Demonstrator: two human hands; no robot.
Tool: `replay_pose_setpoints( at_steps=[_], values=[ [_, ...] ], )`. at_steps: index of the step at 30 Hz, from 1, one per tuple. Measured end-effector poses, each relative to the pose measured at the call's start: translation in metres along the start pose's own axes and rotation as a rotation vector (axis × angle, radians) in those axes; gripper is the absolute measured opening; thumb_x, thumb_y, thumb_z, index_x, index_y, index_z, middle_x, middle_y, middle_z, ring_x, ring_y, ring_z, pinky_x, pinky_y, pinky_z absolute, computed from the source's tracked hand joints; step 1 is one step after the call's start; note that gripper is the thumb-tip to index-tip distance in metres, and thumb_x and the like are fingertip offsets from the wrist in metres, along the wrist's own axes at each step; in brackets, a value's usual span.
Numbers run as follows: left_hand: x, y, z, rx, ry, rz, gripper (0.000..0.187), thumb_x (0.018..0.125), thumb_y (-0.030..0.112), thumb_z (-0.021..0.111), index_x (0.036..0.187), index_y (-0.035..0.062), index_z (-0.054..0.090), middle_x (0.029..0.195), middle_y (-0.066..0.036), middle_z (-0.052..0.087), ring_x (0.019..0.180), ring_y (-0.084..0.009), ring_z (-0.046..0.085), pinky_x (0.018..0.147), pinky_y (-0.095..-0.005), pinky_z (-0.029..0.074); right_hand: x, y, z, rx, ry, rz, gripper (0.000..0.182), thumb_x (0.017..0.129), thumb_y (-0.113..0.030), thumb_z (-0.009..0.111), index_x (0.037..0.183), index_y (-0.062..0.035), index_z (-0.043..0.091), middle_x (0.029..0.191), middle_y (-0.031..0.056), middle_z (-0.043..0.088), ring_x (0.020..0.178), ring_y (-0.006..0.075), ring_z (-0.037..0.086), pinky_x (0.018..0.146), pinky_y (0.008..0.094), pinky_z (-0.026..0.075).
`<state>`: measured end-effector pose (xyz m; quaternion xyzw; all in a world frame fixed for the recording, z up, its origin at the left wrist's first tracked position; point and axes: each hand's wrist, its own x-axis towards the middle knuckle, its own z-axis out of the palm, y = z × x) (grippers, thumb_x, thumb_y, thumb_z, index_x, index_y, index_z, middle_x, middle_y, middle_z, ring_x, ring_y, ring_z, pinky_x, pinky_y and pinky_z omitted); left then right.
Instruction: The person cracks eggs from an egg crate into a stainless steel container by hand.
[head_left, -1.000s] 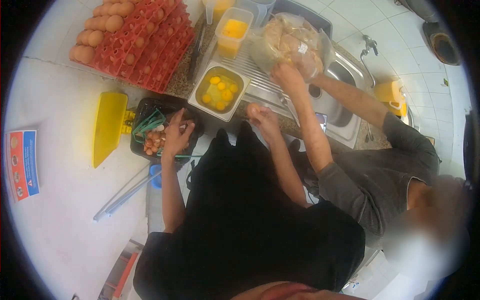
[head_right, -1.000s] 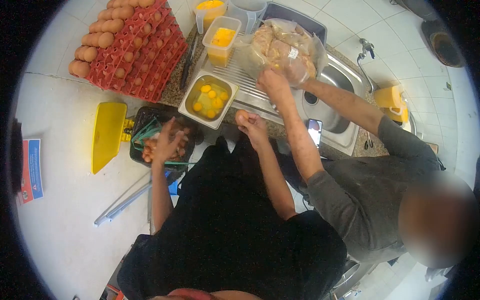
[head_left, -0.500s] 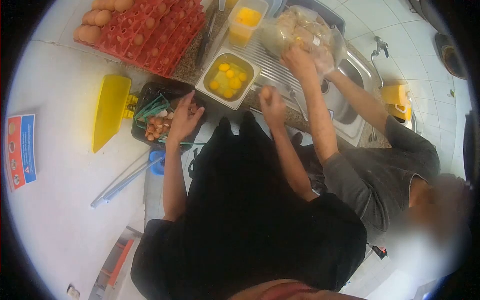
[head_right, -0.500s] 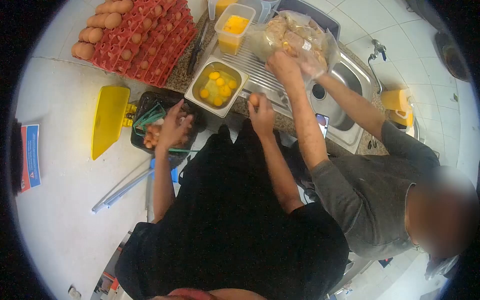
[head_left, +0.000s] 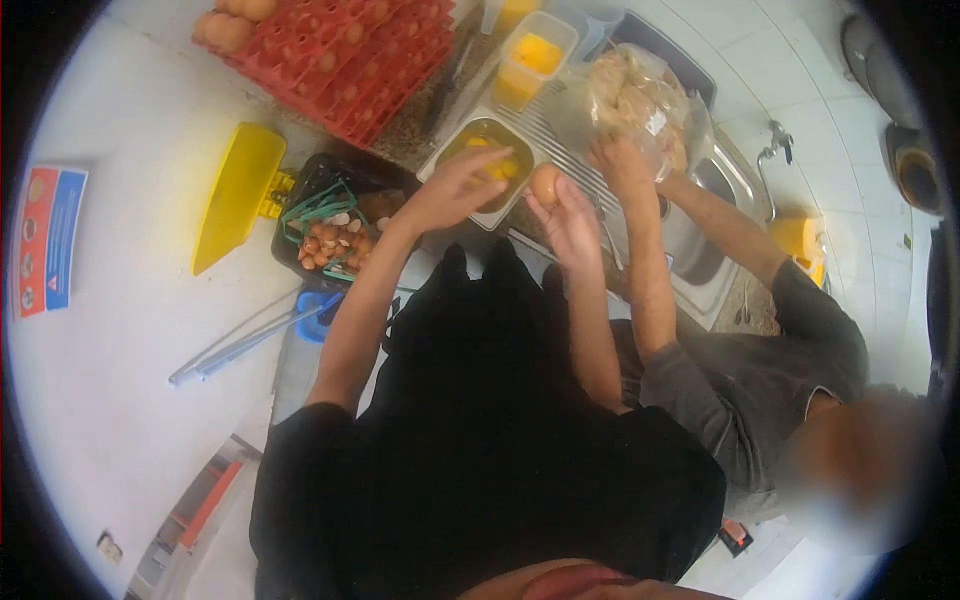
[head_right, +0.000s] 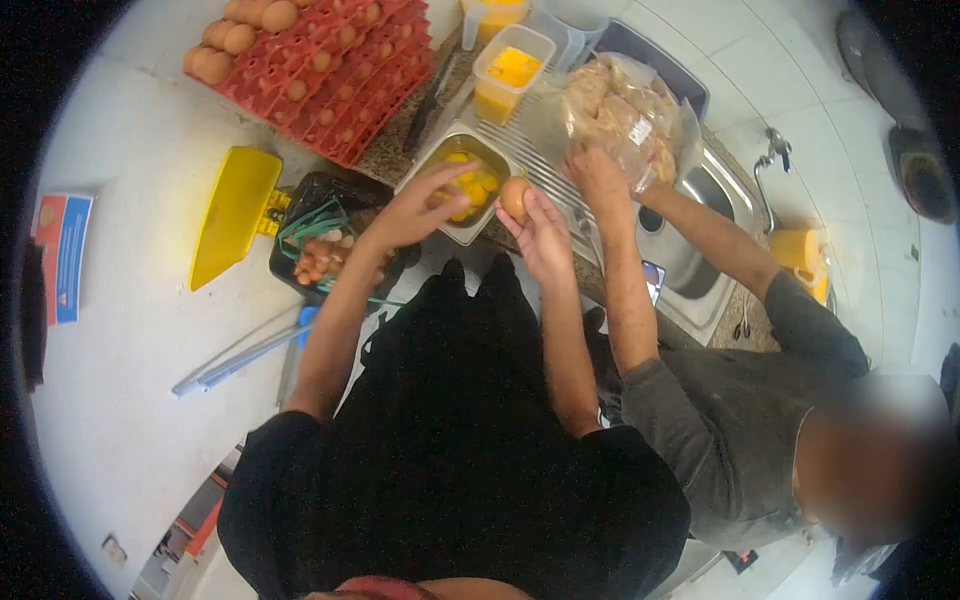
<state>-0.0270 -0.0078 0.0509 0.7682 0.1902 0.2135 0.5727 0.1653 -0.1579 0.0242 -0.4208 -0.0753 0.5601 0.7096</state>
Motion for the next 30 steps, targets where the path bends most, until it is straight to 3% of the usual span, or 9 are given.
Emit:
replay_pose_setpoints(
  at_steps=[2,5,8,11,17,20,23,26,30],
  values=[
    [0.028,-0.013,-0.001,0.079,-0.041,0.190,0.050,0.100,0.022,0.066,0.146,0.0070,0.053,0.135,-0.015,0.061,0.112,-0.0222,0.064,0.096,-0.0322,0.052,0.009,-0.009,0.027,-0.135,-0.039,0.021,0.041,0.105,-0.024,0.059,0.136,0.0031,0.055,0.122,0.0155,0.068,0.107,0.0268,0.070,0.093,0.0351,0.060],
    [0.050,-0.027,-0.016,0.138,-0.179,0.216,0.049,0.101,0.024,0.066,0.144,0.0041,0.053,0.131,-0.013,0.063,0.109,-0.0189,0.064,0.096,-0.0313,0.051,0.027,-0.008,0.048,-0.302,-0.064,-0.022,0.042,0.103,-0.019,0.062,0.136,0.0063,0.054,0.122,0.0172,0.067,0.105,0.0244,0.070,0.091,0.0335,0.061],
    [0.050,-0.045,-0.022,-0.138,-0.155,-0.059,0.047,0.100,0.023,0.067,0.140,0.0014,0.055,0.125,-0.010,0.065,0.109,-0.0155,0.063,0.095,-0.0316,0.052,0.041,-0.001,0.047,-0.446,-0.108,-0.098,0.043,0.100,-0.010,0.065,0.136,0.0097,0.052,0.121,0.0188,0.068,0.102,0.0217,0.070,0.088,0.0316,0.060],
    [0.044,-0.055,-0.024,-0.163,-0.156,-0.090,0.045,0.099,0.020,0.069,0.137,0.0004,0.056,0.122,-0.007,0.065,0.108,-0.0130,0.062,0.094,-0.0314,0.052,0.059,0.018,0.031,-0.579,-0.144,-0.189,0.045,0.095,-0.001,0.067,0.135,0.0135,0.051,0.118,0.0186,0.070,0.102,0.0195,0.070,0.088,0.0298,0.058],
    [0.036,-0.070,-0.015,-0.067,-0.038,-0.022,0.046,0.098,0.020,0.070,0.137,0.0018,0.054,0.121,-0.008,0.066,0.109,-0.0142,0.062,0.092,-0.0322,0.053,0.071,0.030,0.026,-0.769,-0.170,-0.302,0.047,0.089,-0.001,0.072,0.132,0.0131,0.056,0.117,0.0175,0.071,0.101,0.0177,0.070,0.088,0.0293,0.057],
    [0.035,-0.060,-0.016,0.112,-0.063,-0.058,0.045,0.097,0.019,0.068,0.136,0.0035,0.054,0.124,-0.012,0.065,0.110,-0.0198,0.064,0.091,-0.0356,0.053,0.076,0.032,0.028,-0.736,-0.180,-0.294,0.046,0.087,-0.002,0.072,0.129,0.0113,0.060,0.112,0.0160,0.073,0.099,0.0155,0.070,0.086,0.0286,0.057],
    [0.036,-0.051,-0.015,0.284,-0.083,0.024,0.044,0.095,0.015,0.065,0.136,0.0048,0.052,0.128,-0.016,0.062,0.114,-0.0300,0.064,0.095,-0.0403,0.051,0.071,0.023,0.037,-1.009,-0.158,-0.384,0.045,0.084,-0.004,0.072,0.126,0.0099,0.064,0.106,0.0152,0.075,0.097,0.0148,0.071,0.083,0.0286,0.057],
    [0.034,-0.040,-0.013,0.308,-0.074,0.037,0.048,0.092,0.011,0.063,0.137,0.0062,0.048,0.129,-0.019,0.061,0.118,-0.0385,0.060,0.101,-0.0426,0.048,0.083,0.031,0.025,-0.885,-0.221,-0.398,0.044,0.081,-0.005,0.071,0.123,0.0077,0.067,0.101,0.0145,0.076,0.093,0.0145,0.071,0.082,0.0295,0.057],
    [0.033,-0.043,-0.012,0.365,-0.075,0.047,0.050,0.091,0.008,0.061,0.139,0.0055,0.046,0.133,-0.019,0.057,0.124,-0.0400,0.056,0.105,-0.0442,0.045,0.087,0.028,0.019,-1.027,-0.232,-0.414,0.043,0.081,-0.006,0.071,0.122,0.0057,0.068,0.098,0.0145,0.075,0.087,0.0164,0.071,0.081,0.0299,0.057]
  ],
)
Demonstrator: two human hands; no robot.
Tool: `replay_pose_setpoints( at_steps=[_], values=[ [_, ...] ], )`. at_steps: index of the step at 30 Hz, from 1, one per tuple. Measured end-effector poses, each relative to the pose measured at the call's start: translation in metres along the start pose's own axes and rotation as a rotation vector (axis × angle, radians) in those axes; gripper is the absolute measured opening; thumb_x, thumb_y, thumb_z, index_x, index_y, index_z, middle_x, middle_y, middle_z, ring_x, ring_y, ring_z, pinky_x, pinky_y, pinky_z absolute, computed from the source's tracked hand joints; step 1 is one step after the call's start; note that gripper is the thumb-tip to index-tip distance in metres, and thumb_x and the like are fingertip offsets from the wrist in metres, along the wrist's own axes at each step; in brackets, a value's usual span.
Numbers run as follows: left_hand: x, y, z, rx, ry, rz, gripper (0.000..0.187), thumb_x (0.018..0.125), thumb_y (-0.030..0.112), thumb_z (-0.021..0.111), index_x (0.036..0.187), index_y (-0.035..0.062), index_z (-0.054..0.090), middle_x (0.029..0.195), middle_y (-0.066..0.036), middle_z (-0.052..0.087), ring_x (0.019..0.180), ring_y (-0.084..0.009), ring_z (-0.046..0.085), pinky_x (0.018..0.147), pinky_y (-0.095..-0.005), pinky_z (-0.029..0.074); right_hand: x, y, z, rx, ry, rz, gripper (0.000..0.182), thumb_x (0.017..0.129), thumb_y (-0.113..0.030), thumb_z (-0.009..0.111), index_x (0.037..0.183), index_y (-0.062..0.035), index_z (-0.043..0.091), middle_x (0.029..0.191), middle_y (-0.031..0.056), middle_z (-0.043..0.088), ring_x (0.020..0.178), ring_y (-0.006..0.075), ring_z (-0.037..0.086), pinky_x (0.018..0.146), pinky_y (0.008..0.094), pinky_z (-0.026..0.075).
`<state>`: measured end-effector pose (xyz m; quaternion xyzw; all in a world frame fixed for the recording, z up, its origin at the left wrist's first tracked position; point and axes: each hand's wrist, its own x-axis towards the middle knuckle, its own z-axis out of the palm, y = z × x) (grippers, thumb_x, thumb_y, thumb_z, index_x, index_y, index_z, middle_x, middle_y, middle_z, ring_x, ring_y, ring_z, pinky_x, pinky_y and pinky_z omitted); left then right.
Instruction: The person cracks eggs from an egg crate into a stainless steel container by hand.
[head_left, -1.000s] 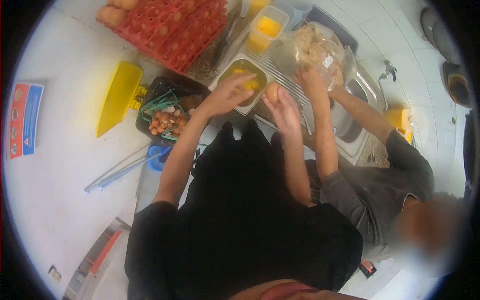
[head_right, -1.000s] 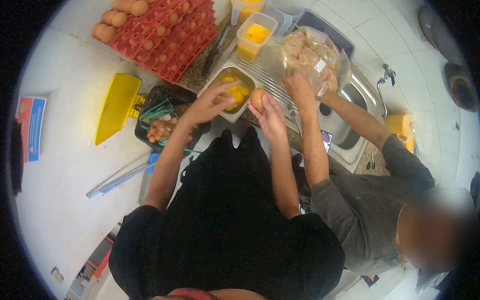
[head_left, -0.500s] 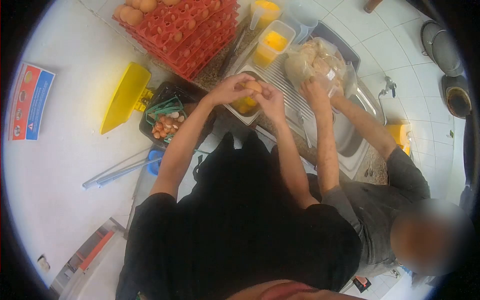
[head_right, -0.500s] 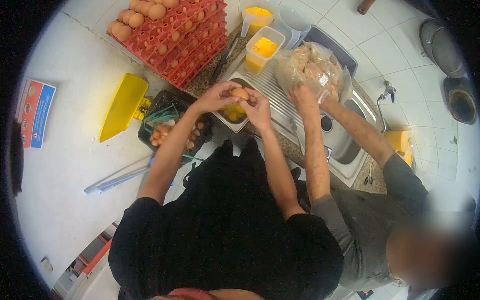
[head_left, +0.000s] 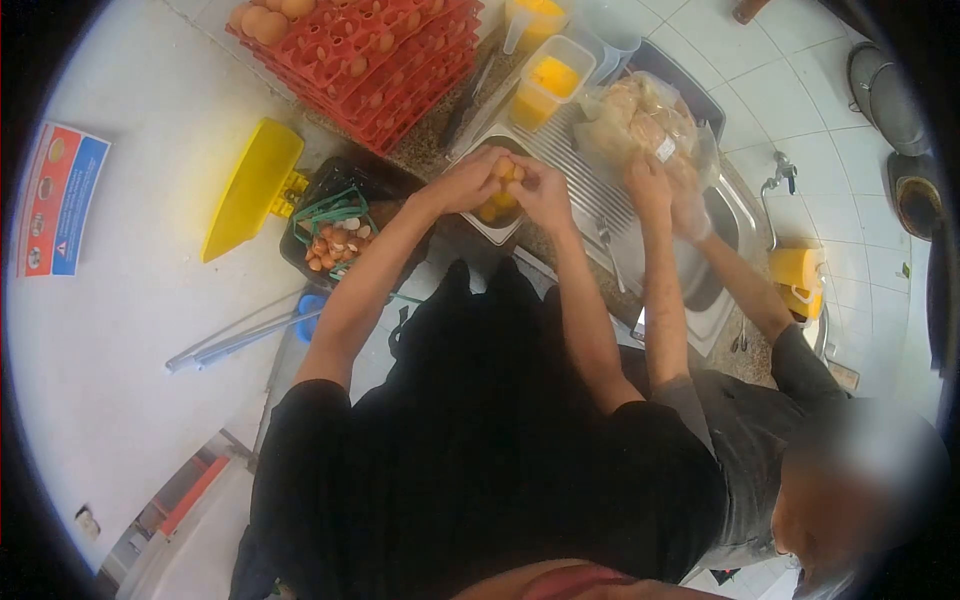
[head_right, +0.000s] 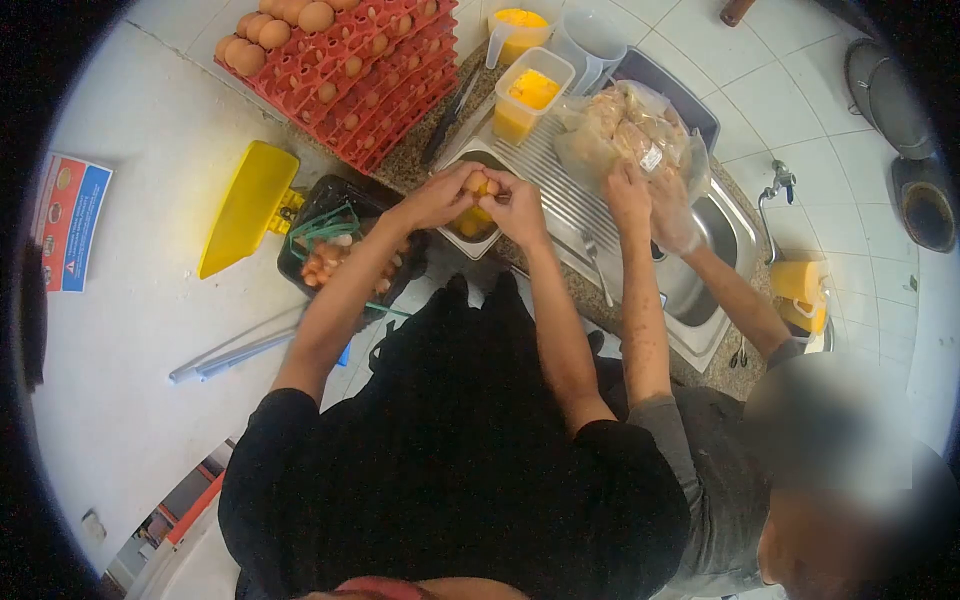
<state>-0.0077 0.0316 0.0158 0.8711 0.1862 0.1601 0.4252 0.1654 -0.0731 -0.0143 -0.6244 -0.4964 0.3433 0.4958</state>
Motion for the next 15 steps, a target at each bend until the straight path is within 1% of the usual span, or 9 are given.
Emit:
replay_pose_setpoints(
  at_steps=[2,5,8,11,14,15],
  values=[
    [-0.004,0.003,0.000,0.035,0.001,-0.021,0.051,0.091,0.007,0.061,0.140,0.0049,0.045,0.135,-0.019,0.054,0.126,-0.0400,0.054,0.107,-0.0443,0.044,-0.003,-0.018,-0.009,-0.115,-0.035,0.003,0.042,0.081,-0.004,0.069,0.122,0.0031,0.069,0.095,0.0150,0.074,0.082,0.0198,0.072,0.079,0.0308,0.056],
    [-0.008,0.005,-0.004,0.065,0.012,0.017,0.050,0.091,0.004,0.059,0.140,0.0034,0.047,0.137,-0.019,0.052,0.127,-0.0396,0.053,0.109,-0.0438,0.044,-0.003,-0.051,-0.021,-0.426,-0.110,0.007,0.042,0.079,-0.001,0.067,0.121,-0.0003,0.069,0.089,0.0164,0.071,0.080,0.0307,0.071,0.076,0.0357,0.055],
    [-0.009,0.001,-0.002,0.181,0.121,0.148,0.050,0.091,0.001,0.059,0.140,0.0052,0.051,0.135,-0.019,0.053,0.125,-0.0390,0.054,0.107,-0.0429,0.046,-0.001,-0.055,-0.026,-0.476,-0.105,-0.127,0.049,0.077,-0.001,0.068,0.126,-0.0036,0.067,0.090,0.0192,0.068,0.081,0.0332,0.069,0.075,0.0386,0.054],
    [-0.015,0.003,-0.011,0.310,0.173,0.176,0.051,0.090,0.000,0.061,0.140,0.0072,0.054,0.133,-0.018,0.054,0.121,-0.0385,0.057,0.103,-0.0428,0.048,0.001,-0.070,-0.029,-0.527,-0.091,-0.097,0.046,0.079,-0.003,0.068,0.125,-0.0031,0.066,0.096,0.0192,0.070,0.086,0.0355,0.070,0.080,0.0394,0.055],
    [-0.042,0.020,-0.037,0.345,0.269,0.017,0.053,0.089,0.000,0.064,0.140,0.0091,0.055,0.130,-0.017,0.055,0.116,-0.0386,0.058,0.099,-0.0428,0.051,0.002,-0.079,-0.020,-0.470,-0.002,-0.232,0.050,0.078,-0.004,0.070,0.127,-0.0027,0.060,0.099,0.0158,0.071,0.091,0.0380,0.070,0.083,0.0432,0.054],
    [-0.061,0.021,-0.048,0.361,0.307,-0.026,0.053,0.088,0.002,0.066,0.140,0.0083,0.054,0.128,-0.018,0.056,0.115,-0.0393,0.059,0.097,-0.0425,0.051,0.005,-0.078,-0.012,-0.415,-0.016,-0.282,0.049,0.081,-0.009,0.072,0.128,-0.0018,0.056,0.103,0.0152,0.072,0.097,0.0371,0.070,0.086,0.0423,0.055]
  ],
)
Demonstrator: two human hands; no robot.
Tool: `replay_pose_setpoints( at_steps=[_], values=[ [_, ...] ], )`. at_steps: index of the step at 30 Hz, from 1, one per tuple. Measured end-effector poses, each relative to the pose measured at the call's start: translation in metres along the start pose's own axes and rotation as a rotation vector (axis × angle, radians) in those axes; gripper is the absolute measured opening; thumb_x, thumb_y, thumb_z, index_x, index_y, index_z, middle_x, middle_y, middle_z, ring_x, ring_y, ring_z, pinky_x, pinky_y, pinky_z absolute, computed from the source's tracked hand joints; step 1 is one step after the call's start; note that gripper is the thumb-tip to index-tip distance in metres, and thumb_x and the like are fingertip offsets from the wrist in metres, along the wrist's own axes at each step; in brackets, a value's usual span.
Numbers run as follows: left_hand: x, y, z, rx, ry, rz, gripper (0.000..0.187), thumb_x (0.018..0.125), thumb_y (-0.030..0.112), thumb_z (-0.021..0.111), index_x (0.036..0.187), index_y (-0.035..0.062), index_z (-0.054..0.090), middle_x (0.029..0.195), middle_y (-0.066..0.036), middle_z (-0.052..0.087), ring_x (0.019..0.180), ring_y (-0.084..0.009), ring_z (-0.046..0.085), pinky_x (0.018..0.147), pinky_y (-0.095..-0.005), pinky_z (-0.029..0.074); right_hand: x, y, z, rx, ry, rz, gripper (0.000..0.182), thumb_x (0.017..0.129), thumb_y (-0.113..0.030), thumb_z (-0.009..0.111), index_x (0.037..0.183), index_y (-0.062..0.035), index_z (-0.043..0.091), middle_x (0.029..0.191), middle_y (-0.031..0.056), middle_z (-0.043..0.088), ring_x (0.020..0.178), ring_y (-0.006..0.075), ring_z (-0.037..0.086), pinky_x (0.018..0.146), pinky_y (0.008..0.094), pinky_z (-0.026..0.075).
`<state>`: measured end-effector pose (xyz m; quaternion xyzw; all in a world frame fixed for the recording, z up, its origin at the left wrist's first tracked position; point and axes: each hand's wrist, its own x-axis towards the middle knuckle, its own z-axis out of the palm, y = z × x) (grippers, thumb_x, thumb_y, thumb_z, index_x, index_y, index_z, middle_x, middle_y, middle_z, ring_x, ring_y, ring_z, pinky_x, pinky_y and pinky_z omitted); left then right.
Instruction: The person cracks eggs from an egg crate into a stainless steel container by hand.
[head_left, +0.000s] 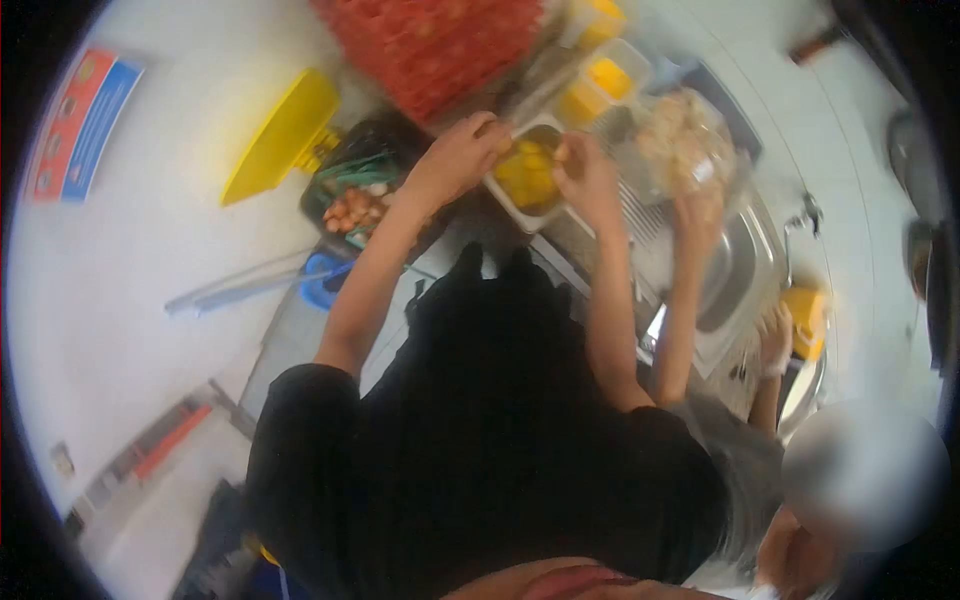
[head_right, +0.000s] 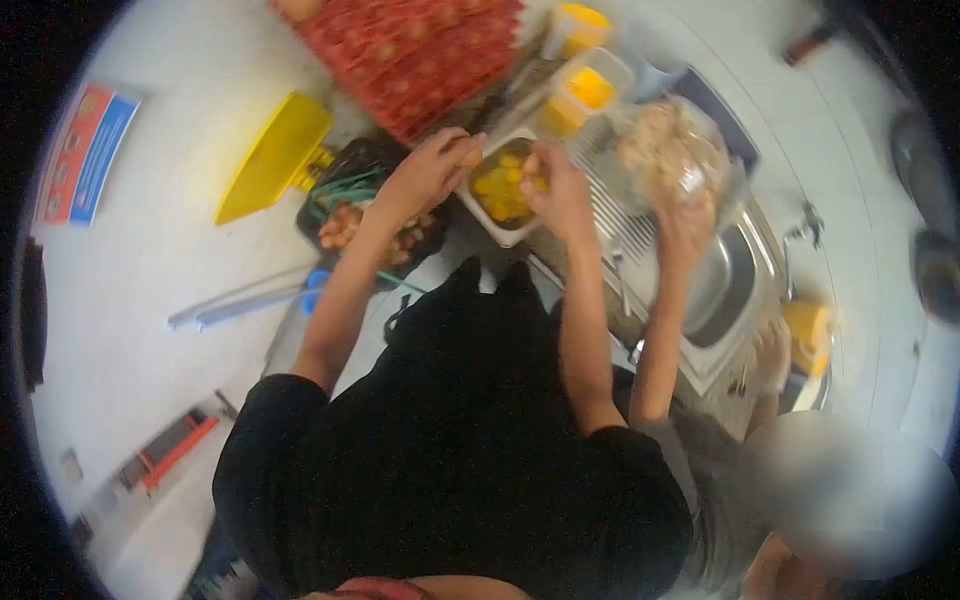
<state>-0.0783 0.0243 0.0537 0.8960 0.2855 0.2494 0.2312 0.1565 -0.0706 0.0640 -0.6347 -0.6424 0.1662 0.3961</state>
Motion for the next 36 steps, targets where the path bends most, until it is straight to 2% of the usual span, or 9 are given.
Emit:
replay_pose_setpoints(
  at_steps=[8,16,18,21,24,28,31,34,36],
  values=[
    [-0.163,-0.084,-0.037,0.116,0.092,-0.641,0.075,0.081,0.014,0.081,0.147,0.0065,0.045,0.142,-0.026,0.048,0.128,-0.0466,0.051,0.107,-0.0476,0.047,0.026,-0.067,0.138,-0.016,-0.329,-0.204,0.053,0.087,-0.041,0.078,0.122,-0.0034,0.065,0.123,0.0188,0.068,0.119,0.0365,0.063,0.099,0.0438,0.050],
    [-0.248,-0.060,-0.001,0.086,0.229,-0.804,0.099,0.076,0.022,0.086,0.158,0.0135,0.031,0.158,-0.035,0.026,0.140,-0.0526,0.039,0.109,-0.0503,0.046,0.209,-0.178,0.074,-0.226,0.467,-0.506,0.029,0.087,-0.029,0.078,0.103,-0.0068,0.070,0.092,0.0092,0.071,0.081,0.0266,0.069,0.074,0.0374,0.054],
    [-0.269,-0.059,0.025,0.024,0.208,-0.884,0.099,0.077,0.022,0.086,0.158,0.0144,0.030,0.157,-0.036,0.025,0.139,-0.0531,0.039,0.109,-0.0504,0.046,0.244,-0.200,0.067,-0.458,0.412,-0.344,0.042,0.091,-0.033,0.070,0.117,-0.0015,0.063,0.107,0.0194,0.067,0.101,0.0366,0.065,0.088,0.0481,0.054],
    [-0.287,-0.051,0.038,-0.002,0.199,-0.952,0.094,0.080,0.024,0.084,0.158,0.0166,0.033,0.156,-0.038,0.025,0.139,-0.0534,0.039,0.111,-0.0515,0.044,0.280,-0.181,0.079,-0.788,0.379,-0.524,0.042,0.084,-0.024,0.074,0.118,-0.0013,0.063,0.117,0.0210,0.065,0.110,0.0388,0.062,0.092,0.0467,0.053],
    [-0.296,-0.045,0.050,-0.026,0.217,-0.963,0.088,0.082,0.026,0.082,0.156,0.0175,0.036,0.158,-0.036,0.025,0.139,-0.0526,0.040,0.111,-0.0514,0.044,0.286,-0.196,0.076,-0.739,0.160,-0.351,0.049,0.080,-0.015,0.074,0.125,-0.0012,0.061,0.123,0.0223,0.063,0.114,0.0413,0.060,0.097,0.0462,0.050],
    [-0.291,-0.040,0.048,-0.074,0.206,-1.015,0.081,0.084,0.028,0.081,0.153,0.0157,0.039,0.158,-0.034,0.026,0.138,-0.0512,0.042,0.110,-0.0509,0.045,0.289,-0.193,0.082,-0.592,0.375,-0.397,0.050,0.081,-0.012,0.071,0.128,-0.0017,0.061,0.119,0.0218,0.067,0.109,0.0407,0.064,0.096,0.0449,0.050],
    [-0.281,-0.040,0.041,-0.150,0.208,-1.027,0.077,0.086,0.028,0.079,0.151,0.0111,0.042,0.156,-0.033,0.032,0.136,-0.0484,0.046,0.109,-0.0506,0.046,0.277,-0.196,0.037,-0.453,0.114,-0.100,0.044,0.084,-0.017,0.070,0.124,-0.0017,0.061,0.111,0.0211,0.070,0.098,0.0410,0.067,0.093,0.0453,0.050],
    [-0.289,-0.059,0.056,-0.061,0.199,-0.974,0.072,0.087,0.028,0.077,0.148,0.0080,0.046,0.150,-0.032,0.042,0.135,-0.0466,0.047,0.110,-0.0515,0.044,0.227,-0.170,-0.014,0.502,-0.044,-0.079,0.039,0.087,-0.025,0.070,0.119,-0.0029,0.062,0.104,0.0215,0.070,0.090,0.0402,0.068,0.090,0.0464,0.049],
    [-0.280,-0.061,0.050,0.013,0.158,-0.859,0.068,0.088,0.027,0.076,0.147,0.0079,0.048,0.147,-0.030,0.047,0.134,-0.0463,0.047,0.111,-0.0511,0.043,0.172,-0.135,-0.046,0.598,0.025,0.029,0.034,0.089,-0.024,0.075,0.114,-0.0036,0.066,0.101,0.0109,0.072,0.087,0.0250,0.068,0.080,0.0370,0.052]
  ],
)
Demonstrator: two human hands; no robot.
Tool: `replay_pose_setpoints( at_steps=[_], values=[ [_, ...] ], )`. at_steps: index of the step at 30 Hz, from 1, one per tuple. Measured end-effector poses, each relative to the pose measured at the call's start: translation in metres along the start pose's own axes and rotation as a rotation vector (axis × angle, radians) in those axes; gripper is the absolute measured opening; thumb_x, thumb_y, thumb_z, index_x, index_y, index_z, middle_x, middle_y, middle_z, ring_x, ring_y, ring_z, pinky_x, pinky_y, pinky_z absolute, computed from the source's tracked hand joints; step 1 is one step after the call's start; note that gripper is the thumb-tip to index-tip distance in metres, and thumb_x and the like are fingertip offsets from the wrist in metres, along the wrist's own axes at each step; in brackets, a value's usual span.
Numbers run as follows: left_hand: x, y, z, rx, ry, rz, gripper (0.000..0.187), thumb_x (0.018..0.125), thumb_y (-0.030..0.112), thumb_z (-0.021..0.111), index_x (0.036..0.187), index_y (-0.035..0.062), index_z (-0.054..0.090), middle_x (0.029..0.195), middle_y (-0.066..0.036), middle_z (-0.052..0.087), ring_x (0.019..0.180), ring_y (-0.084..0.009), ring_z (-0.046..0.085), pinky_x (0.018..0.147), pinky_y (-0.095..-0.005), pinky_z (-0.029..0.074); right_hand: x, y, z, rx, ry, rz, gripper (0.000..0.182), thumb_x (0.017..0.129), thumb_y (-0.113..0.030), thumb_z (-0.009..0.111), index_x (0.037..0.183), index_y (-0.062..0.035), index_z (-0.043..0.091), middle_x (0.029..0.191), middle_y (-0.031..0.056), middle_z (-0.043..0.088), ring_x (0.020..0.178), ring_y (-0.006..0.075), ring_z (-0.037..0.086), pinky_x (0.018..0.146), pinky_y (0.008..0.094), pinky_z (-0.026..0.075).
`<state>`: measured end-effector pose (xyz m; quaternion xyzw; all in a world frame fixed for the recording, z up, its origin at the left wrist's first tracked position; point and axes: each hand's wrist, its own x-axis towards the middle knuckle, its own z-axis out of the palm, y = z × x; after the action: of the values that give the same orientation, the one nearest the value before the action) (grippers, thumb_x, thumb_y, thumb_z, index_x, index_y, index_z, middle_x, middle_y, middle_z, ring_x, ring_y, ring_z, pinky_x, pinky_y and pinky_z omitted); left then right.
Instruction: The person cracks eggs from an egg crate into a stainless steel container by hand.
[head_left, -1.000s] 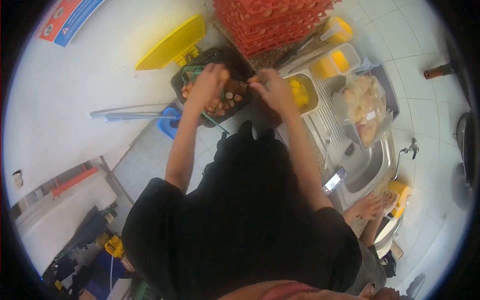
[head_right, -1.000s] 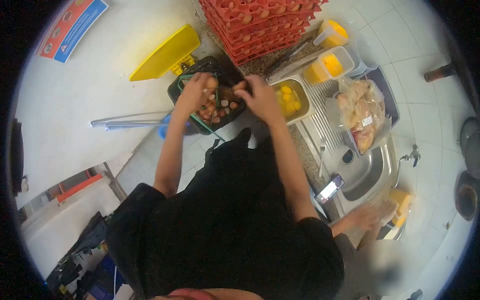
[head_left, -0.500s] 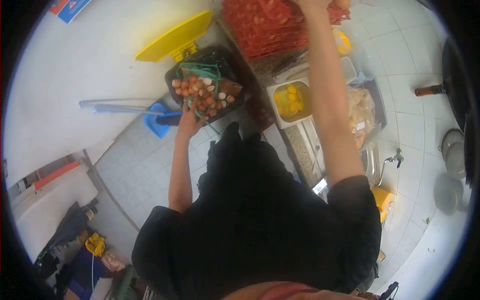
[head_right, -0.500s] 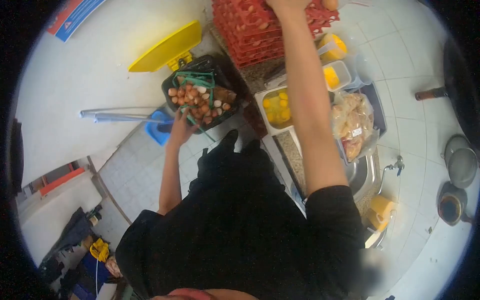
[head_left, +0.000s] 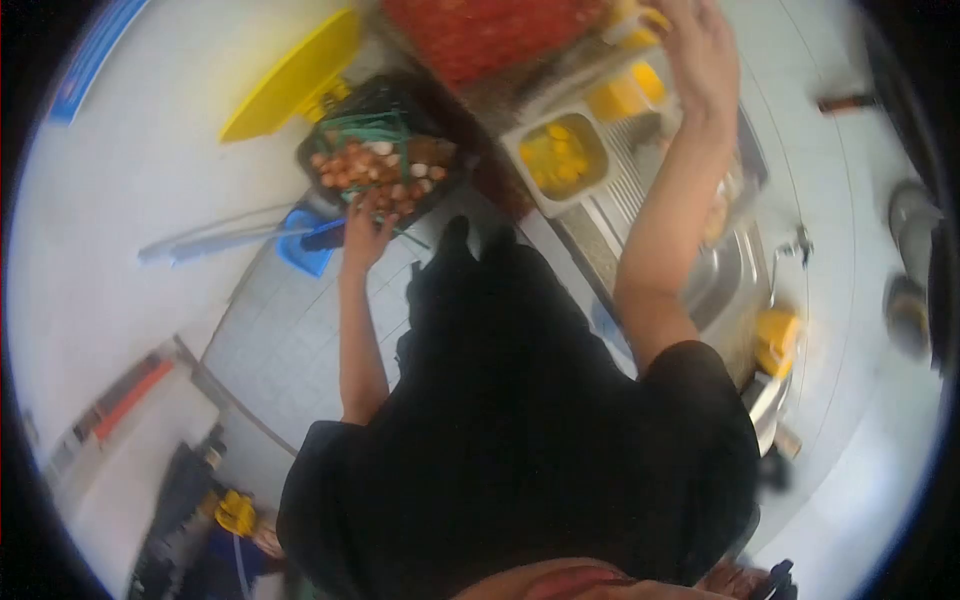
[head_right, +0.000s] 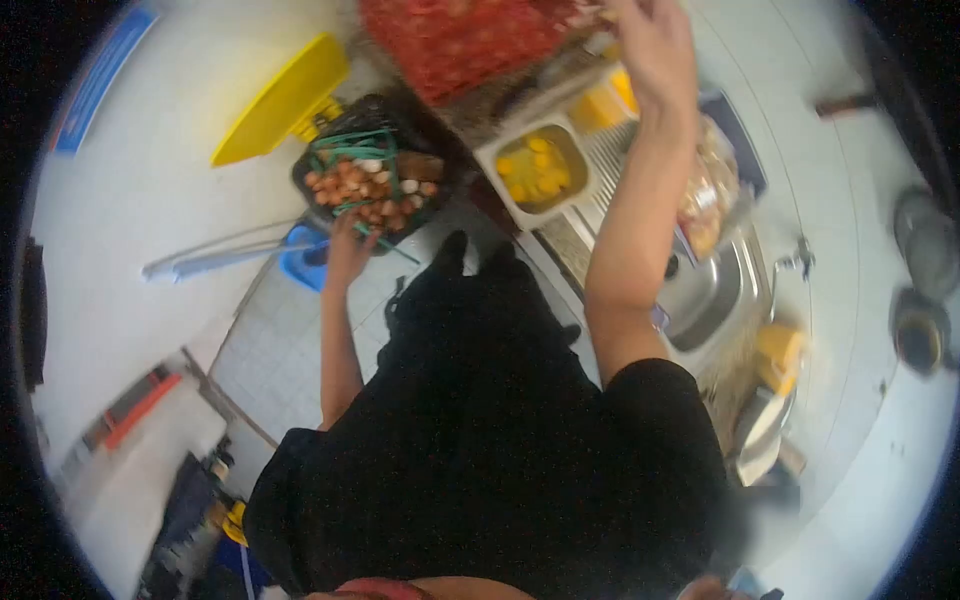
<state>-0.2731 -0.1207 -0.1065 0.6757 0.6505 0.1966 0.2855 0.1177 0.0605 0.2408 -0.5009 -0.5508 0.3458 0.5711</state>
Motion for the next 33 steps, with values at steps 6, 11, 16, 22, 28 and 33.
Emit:
replay_pose_setpoints(
  at_steps=[6,11,16,22,28,33],
  values=[
    [0.020,0.045,-0.009,-0.091,-0.092,0.042,0.062,0.090,0.024,0.073,0.145,0.0048,0.051,0.144,-0.027,0.051,0.132,-0.0453,0.049,0.110,-0.0493,0.042,-0.180,0.104,-0.098,0.004,0.319,0.350,0.036,0.085,-0.012,0.083,0.113,0.0007,0.065,0.102,0.0073,0.073,0.092,0.0161,0.069,0.087,0.0299,0.055],
    [0.067,0.091,-0.012,-0.166,-0.138,0.244,0.057,0.092,0.025,0.072,0.142,0.0045,0.053,0.141,-0.023,0.054,0.121,-0.0366,0.059,0.099,-0.0446,0.050,-0.302,0.236,-0.100,-0.380,0.419,0.479,0.036,0.079,-0.008,0.086,0.105,0.0013,0.062,0.097,0.0129,0.074,0.089,0.0219,0.072,0.080,0.0347,0.058],
    [0.097,0.191,-0.034,-0.274,-0.166,0.458,0.051,0.093,0.023,0.072,0.138,0.0039,0.056,0.138,-0.019,0.056,0.107,-0.0268,0.066,0.085,-0.0358,0.056,-0.303,0.218,-0.064,-0.689,0.440,0.197,0.037,0.081,-0.012,0.084,0.106,0.0002,0.059,0.098,0.0214,0.069,0.087,0.0424,0.068,0.077,0.0424,0.055],
    [0.106,0.257,-0.005,-0.312,-0.352,0.554,0.047,0.094,0.016,0.072,0.138,0.0072,0.059,0.136,-0.014,0.057,0.104,-0.0203,0.066,0.085,-0.0321,0.054,-0.316,0.246,-0.073,-0.901,0.296,0.241,0.041,0.086,-0.014,0.081,0.115,0.0005,0.057,0.102,0.0179,0.071,0.088,0.0354,0.069,0.079,0.0389,0.055],
    [0.096,0.318,0.029,-0.592,-0.687,0.565,0.048,0.096,0.022,0.071,0.141,0.0102,0.059,0.129,-0.010,0.062,0.104,-0.0192,0.066,0.085,-0.0314,0.054,-0.265,0.164,-0.086,0.477,0.359,0.618,0.034,0.102,-0.026,0.066,0.122,0.0014,0.062,0.115,0.0112,0.070,0.102,0.0171,0.068,0.085,0.0310,0.057],
    [0.126,0.319,0.058,-0.619,-0.725,0.632,0.047,0.098,0.024,0.069,0.140,0.0064,0.056,0.126,-0.011,0.063,0.107,-0.0175,0.065,0.092,-0.0313,0.053,-0.217,0.145,-0.081,0.508,0.153,0.639,0.048,0.102,-0.028,0.066,0.135,0.0062,0.057,0.120,0.0126,0.069,0.104,0.0195,0.069,0.092,0.0325,0.057]
  ],
)
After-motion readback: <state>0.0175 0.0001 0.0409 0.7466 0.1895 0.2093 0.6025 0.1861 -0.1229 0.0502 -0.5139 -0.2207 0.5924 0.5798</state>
